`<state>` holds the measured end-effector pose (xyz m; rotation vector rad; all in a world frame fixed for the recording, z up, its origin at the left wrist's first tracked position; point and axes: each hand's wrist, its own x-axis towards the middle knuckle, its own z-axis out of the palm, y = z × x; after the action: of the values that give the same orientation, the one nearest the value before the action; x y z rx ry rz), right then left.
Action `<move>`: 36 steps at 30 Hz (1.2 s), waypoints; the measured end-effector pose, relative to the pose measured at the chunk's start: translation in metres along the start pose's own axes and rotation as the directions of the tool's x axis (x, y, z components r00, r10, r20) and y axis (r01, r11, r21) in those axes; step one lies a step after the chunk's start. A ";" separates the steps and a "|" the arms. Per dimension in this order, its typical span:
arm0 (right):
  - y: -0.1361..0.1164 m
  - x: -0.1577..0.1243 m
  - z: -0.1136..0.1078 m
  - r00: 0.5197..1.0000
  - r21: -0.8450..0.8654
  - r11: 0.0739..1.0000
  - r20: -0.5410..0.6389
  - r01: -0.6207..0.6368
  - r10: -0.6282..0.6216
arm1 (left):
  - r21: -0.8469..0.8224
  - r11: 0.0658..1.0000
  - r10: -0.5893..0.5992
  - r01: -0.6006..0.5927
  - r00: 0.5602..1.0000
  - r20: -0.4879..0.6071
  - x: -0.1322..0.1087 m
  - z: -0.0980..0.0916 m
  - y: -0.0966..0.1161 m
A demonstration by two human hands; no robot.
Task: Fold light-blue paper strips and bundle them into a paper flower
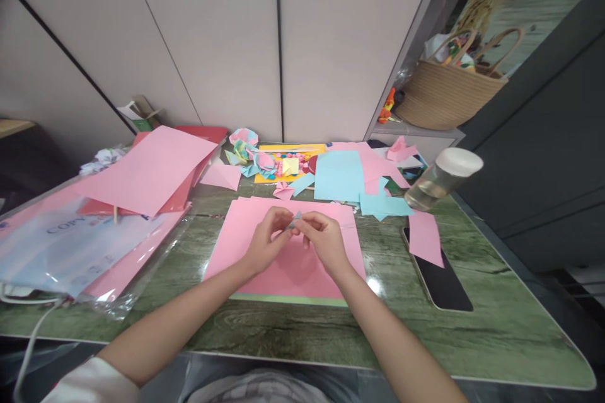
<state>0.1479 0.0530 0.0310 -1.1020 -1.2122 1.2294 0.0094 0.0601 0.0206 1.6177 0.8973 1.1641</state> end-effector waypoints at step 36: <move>-0.003 0.009 -0.022 0.981 -0.219 0.976 0.191 -0.003 0.046 | -0.083 0.969 -0.184 0.232 0.905 0.384 0.021 -0.029 0.004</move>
<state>0.1700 0.0630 0.0335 -1.1785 -1.5162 1.2679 -0.0122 0.0850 0.0344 1.5288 0.7106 0.7148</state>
